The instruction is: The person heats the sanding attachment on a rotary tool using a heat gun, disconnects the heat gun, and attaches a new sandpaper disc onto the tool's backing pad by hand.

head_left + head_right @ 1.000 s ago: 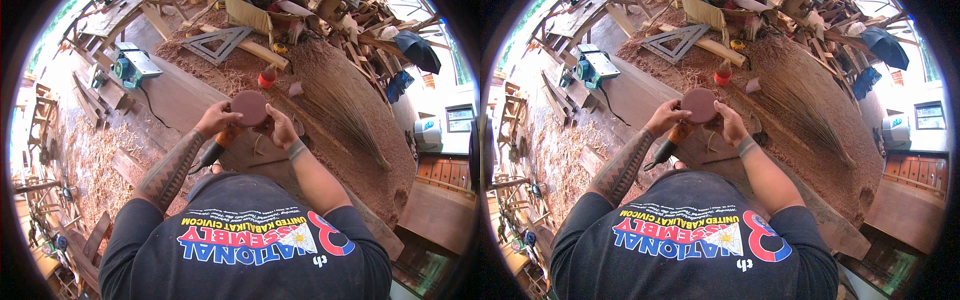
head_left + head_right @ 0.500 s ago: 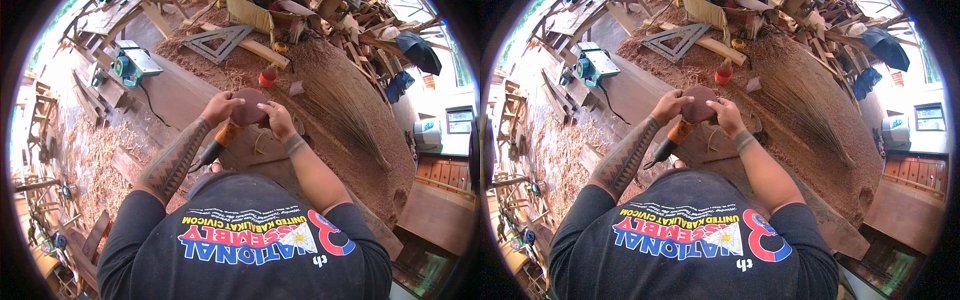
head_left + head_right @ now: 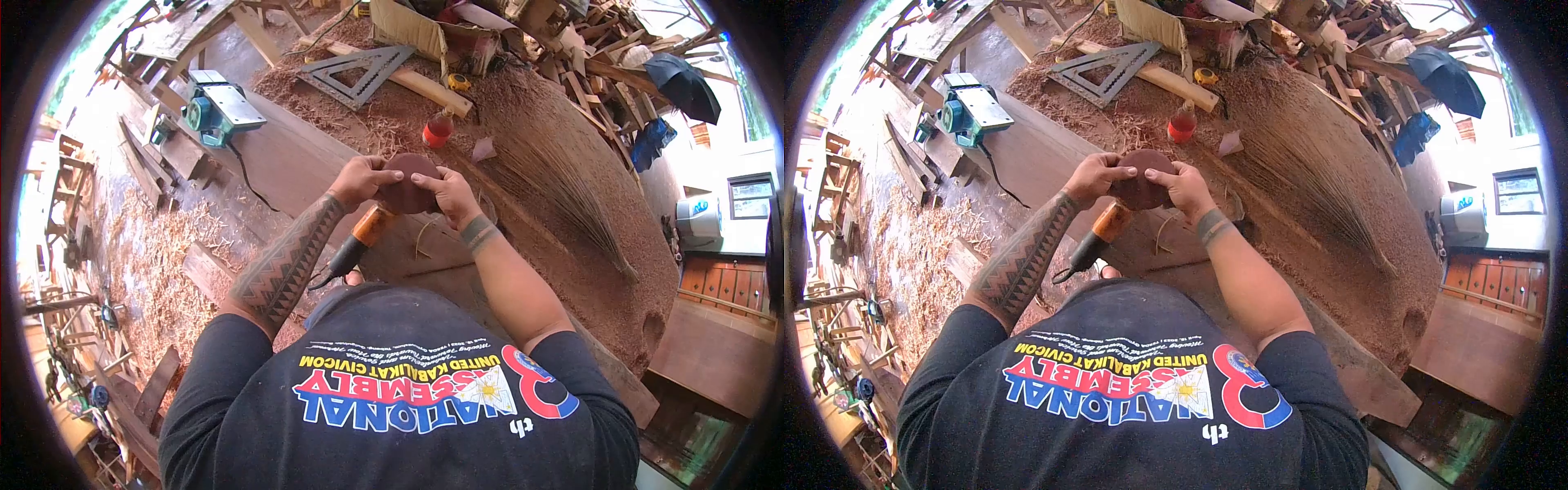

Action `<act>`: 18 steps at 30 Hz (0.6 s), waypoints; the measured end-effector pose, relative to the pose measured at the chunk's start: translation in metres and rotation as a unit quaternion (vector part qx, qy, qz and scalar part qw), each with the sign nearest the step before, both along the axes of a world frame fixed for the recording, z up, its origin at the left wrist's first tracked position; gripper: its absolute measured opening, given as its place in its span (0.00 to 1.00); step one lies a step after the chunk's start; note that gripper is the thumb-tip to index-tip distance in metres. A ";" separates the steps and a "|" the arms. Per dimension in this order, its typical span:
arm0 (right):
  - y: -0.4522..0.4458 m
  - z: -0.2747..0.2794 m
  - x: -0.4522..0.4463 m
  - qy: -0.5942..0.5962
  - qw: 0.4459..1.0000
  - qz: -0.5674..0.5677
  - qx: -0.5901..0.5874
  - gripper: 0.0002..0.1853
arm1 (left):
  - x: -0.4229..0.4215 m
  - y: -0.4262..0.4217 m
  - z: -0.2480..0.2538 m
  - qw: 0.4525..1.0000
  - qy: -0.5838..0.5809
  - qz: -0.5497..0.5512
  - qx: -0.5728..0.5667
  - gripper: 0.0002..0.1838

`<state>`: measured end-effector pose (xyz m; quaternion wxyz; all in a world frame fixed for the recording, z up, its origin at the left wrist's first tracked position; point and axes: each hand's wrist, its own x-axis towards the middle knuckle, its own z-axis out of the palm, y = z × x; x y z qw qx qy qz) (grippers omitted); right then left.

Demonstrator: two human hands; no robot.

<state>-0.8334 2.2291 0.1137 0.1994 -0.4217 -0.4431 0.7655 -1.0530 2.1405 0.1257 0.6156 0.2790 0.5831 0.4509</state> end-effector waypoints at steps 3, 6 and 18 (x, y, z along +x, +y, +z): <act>0.007 0.003 -0.002 0.004 0.999 0.019 0.029 0.16 | -0.006 0.002 -0.005 0.999 -0.039 0.010 -0.015 0.18; 0.008 0.002 -0.005 0.010 0.998 0.022 0.058 0.15 | -0.005 0.004 -0.018 1.000 -0.009 0.003 0.008 0.18; 0.011 -0.002 0.000 0.003 0.998 0.031 0.062 0.16 | -0.002 0.001 -0.006 0.999 -0.028 0.012 -0.027 0.13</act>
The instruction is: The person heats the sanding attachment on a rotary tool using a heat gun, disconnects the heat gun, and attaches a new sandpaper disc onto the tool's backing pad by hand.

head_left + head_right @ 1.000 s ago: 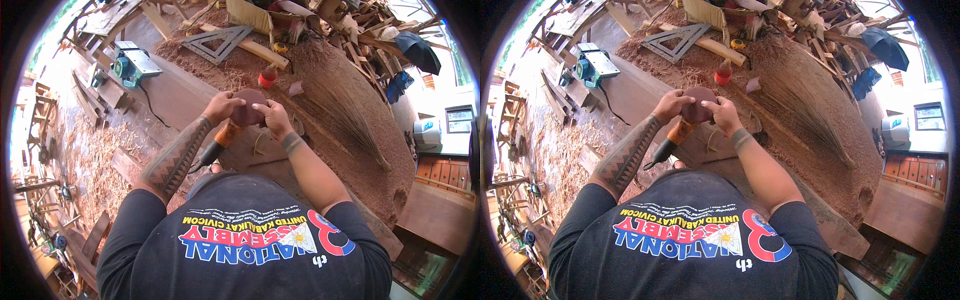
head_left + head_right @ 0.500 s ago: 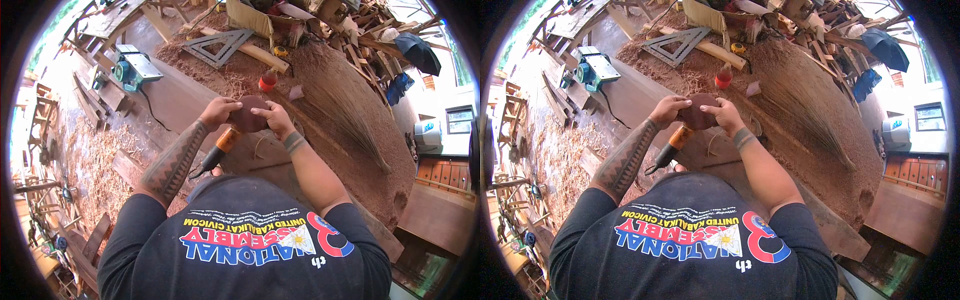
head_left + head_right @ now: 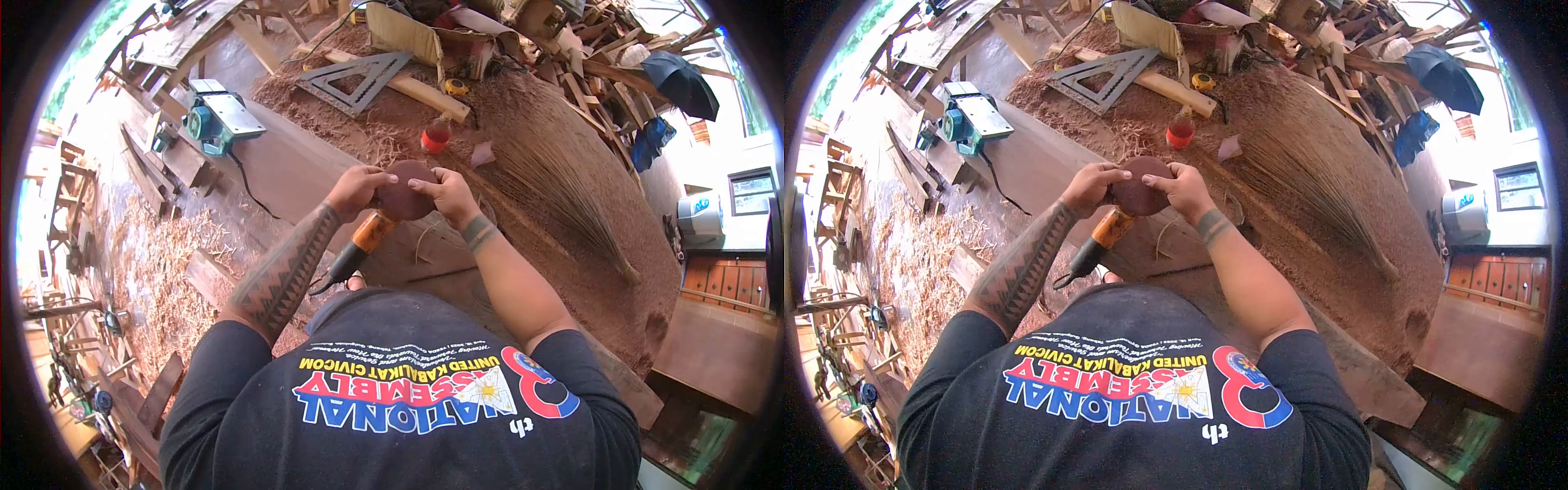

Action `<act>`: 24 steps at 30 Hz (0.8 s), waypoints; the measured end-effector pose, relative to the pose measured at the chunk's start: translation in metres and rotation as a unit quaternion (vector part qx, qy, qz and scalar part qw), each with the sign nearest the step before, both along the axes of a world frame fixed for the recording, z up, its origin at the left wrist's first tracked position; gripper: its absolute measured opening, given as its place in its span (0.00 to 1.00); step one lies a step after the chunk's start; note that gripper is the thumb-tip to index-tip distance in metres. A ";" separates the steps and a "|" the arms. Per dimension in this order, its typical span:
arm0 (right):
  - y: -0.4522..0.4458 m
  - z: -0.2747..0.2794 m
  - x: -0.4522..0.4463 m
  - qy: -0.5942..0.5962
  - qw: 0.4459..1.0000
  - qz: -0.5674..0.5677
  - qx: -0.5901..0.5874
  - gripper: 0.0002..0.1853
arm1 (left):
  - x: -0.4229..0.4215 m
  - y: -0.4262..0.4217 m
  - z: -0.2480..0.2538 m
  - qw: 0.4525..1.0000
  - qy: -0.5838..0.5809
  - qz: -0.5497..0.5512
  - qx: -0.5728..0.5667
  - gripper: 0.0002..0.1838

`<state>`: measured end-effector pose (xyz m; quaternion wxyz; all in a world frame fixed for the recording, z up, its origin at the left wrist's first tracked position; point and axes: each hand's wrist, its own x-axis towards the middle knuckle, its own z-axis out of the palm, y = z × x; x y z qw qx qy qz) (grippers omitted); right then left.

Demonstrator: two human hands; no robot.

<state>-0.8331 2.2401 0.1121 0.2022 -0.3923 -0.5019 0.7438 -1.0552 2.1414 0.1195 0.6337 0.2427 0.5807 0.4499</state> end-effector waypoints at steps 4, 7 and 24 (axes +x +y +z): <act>-0.003 -0.013 0.005 0.050 0.998 -0.016 -0.025 0.16 | 0.002 -0.002 -0.005 1.000 -0.022 0.017 -0.001 0.11; -0.005 -0.014 0.007 0.041 0.998 -0.025 -0.039 0.16 | 0.006 -0.001 -0.006 0.999 -0.026 0.035 0.006 0.10; 0.007 0.010 -0.003 -0.065 0.996 0.027 0.046 0.26 | 0.000 -0.007 -0.002 0.999 -0.027 0.037 0.001 0.15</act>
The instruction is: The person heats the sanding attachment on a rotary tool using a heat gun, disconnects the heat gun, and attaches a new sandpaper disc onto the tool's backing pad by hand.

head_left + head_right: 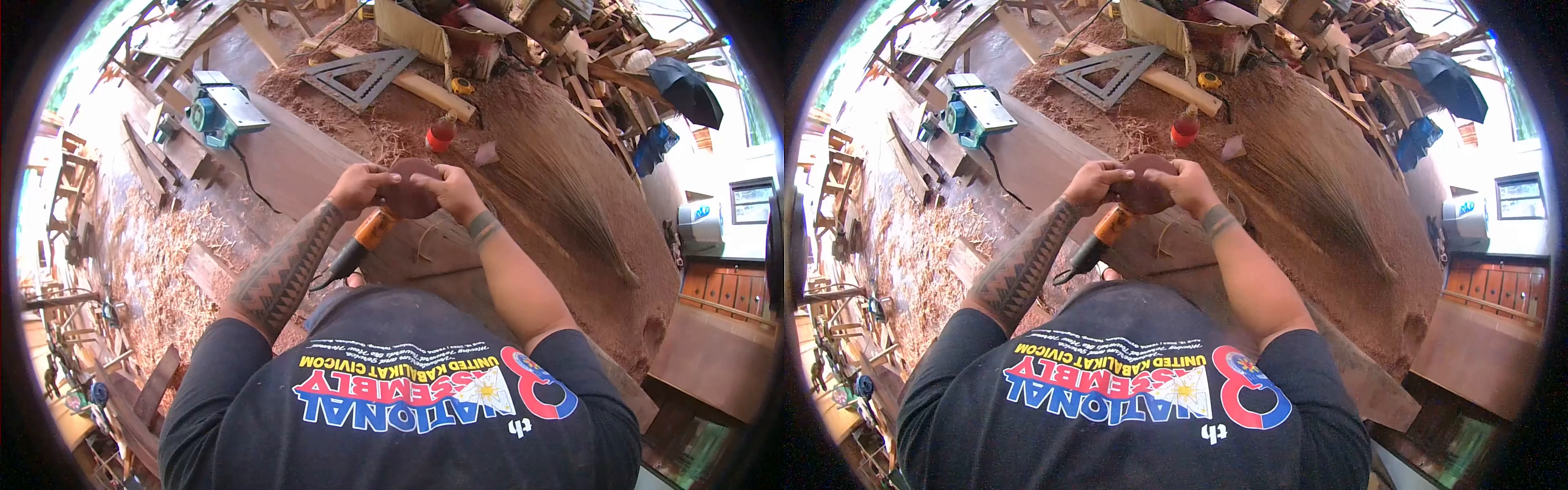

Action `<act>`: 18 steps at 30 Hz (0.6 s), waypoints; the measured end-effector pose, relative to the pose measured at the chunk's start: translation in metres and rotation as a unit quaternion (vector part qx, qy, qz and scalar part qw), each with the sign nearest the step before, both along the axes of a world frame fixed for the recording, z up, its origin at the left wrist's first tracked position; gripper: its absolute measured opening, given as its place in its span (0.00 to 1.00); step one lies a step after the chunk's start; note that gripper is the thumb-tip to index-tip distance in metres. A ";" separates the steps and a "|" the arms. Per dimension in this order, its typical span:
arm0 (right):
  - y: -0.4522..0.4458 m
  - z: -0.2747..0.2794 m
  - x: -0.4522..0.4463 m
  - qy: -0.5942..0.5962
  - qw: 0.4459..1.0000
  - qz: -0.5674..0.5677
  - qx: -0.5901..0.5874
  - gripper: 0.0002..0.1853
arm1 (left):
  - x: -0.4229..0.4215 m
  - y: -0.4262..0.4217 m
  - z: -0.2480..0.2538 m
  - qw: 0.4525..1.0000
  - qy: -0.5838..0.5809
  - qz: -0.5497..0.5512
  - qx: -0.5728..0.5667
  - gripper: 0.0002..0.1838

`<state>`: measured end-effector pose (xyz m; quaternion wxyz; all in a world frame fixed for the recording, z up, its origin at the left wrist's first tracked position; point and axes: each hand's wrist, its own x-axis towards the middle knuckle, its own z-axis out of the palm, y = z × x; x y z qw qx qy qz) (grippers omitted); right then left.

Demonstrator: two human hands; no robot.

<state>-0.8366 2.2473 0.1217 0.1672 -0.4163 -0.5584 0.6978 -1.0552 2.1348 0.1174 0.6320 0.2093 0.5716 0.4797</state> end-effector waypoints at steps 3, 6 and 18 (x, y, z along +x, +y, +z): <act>0.015 0.003 0.002 -0.022 0.999 0.016 -0.021 0.28 | 0.000 0.001 0.011 0.999 -0.030 -0.012 -0.008 0.13; 0.011 0.002 -0.001 -0.066 0.996 0.040 0.049 0.21 | -0.001 0.004 0.005 0.999 0.010 -0.038 -0.010 0.13; 0.004 -0.008 0.004 -0.059 0.994 0.023 0.090 0.26 | -0.001 0.018 -0.030 0.992 0.103 -0.078 0.010 0.18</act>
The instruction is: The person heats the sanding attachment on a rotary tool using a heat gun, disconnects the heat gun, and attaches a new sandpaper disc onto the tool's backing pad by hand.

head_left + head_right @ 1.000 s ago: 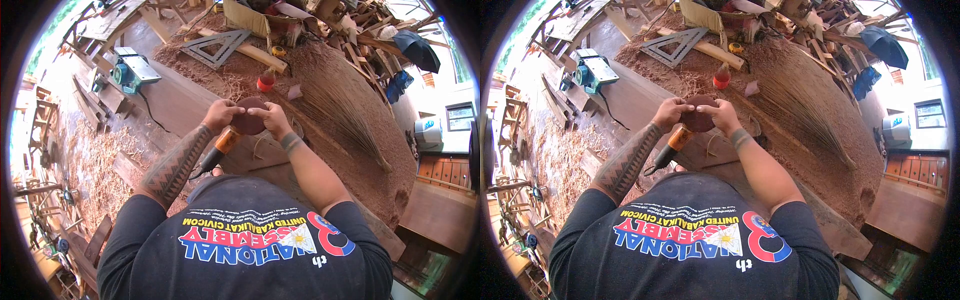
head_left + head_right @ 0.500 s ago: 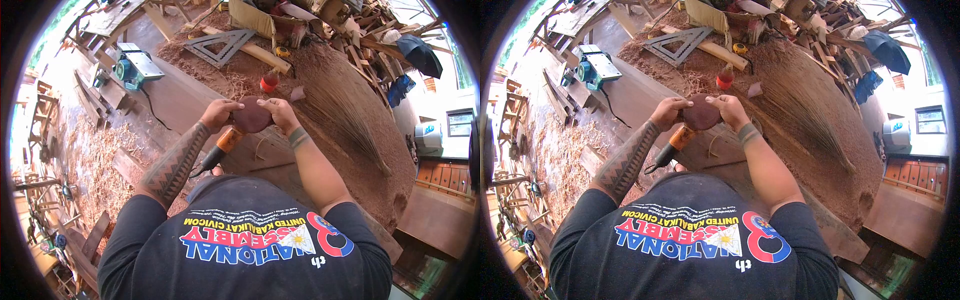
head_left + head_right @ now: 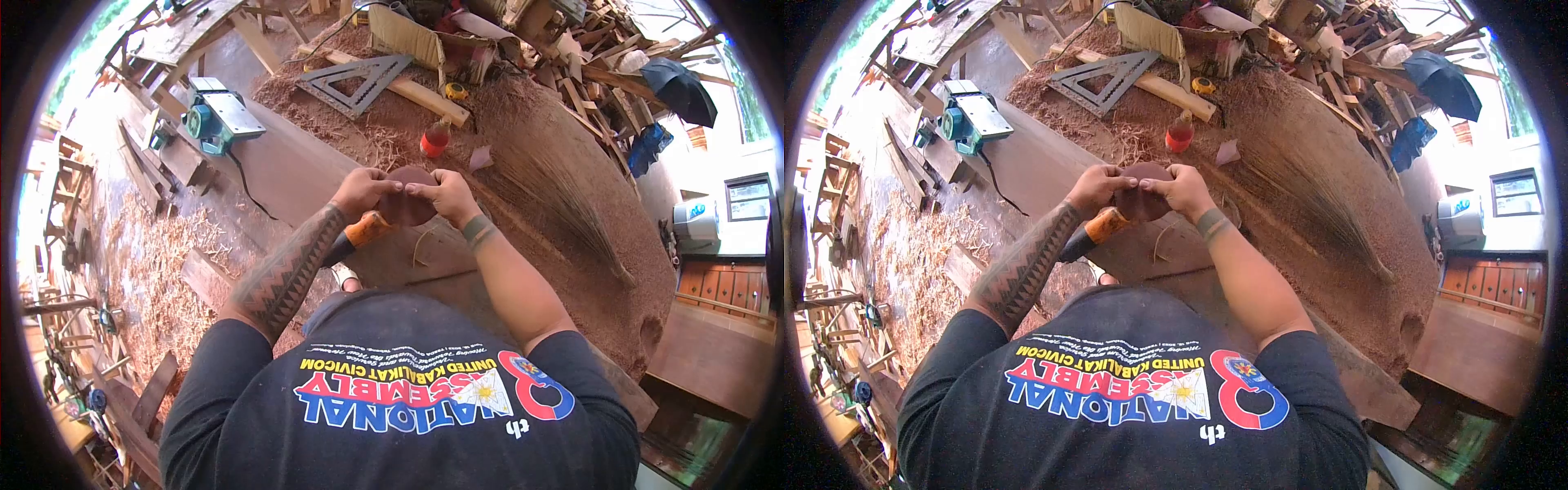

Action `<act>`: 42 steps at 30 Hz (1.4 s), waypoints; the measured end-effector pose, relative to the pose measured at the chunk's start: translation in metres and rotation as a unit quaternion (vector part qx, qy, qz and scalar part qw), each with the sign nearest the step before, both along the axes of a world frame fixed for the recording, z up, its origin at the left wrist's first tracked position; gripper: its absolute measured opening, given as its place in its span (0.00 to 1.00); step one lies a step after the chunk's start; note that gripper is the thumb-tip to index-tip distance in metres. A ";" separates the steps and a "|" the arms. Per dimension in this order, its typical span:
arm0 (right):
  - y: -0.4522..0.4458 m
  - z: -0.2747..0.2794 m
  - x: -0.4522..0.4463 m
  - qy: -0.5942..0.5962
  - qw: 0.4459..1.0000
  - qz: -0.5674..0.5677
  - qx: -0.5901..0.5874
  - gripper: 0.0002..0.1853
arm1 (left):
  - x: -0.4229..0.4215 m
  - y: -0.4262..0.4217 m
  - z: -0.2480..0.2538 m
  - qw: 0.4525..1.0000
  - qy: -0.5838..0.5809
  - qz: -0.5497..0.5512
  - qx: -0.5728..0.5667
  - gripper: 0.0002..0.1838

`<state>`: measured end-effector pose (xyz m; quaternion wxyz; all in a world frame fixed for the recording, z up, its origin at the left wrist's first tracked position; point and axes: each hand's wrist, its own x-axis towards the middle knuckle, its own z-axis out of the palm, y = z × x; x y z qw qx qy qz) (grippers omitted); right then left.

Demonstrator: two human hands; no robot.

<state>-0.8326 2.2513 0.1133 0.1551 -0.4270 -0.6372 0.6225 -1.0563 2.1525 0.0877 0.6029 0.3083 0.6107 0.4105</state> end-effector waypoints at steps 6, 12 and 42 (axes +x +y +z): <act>0.004 -0.008 -0.001 0.062 0.994 -0.023 -0.083 0.16 | 0.007 0.005 0.015 0.995 -0.098 0.029 -0.006 0.17; -0.002 -0.015 0.010 0.094 0.991 -0.013 -0.093 0.11 | 0.012 0.002 0.004 0.999 -0.048 0.005 0.009 0.20; 0.020 -0.017 0.006 0.040 0.996 0.075 -0.021 0.11 | -0.001 0.011 0.008 0.995 0.082 -0.035 0.054 0.21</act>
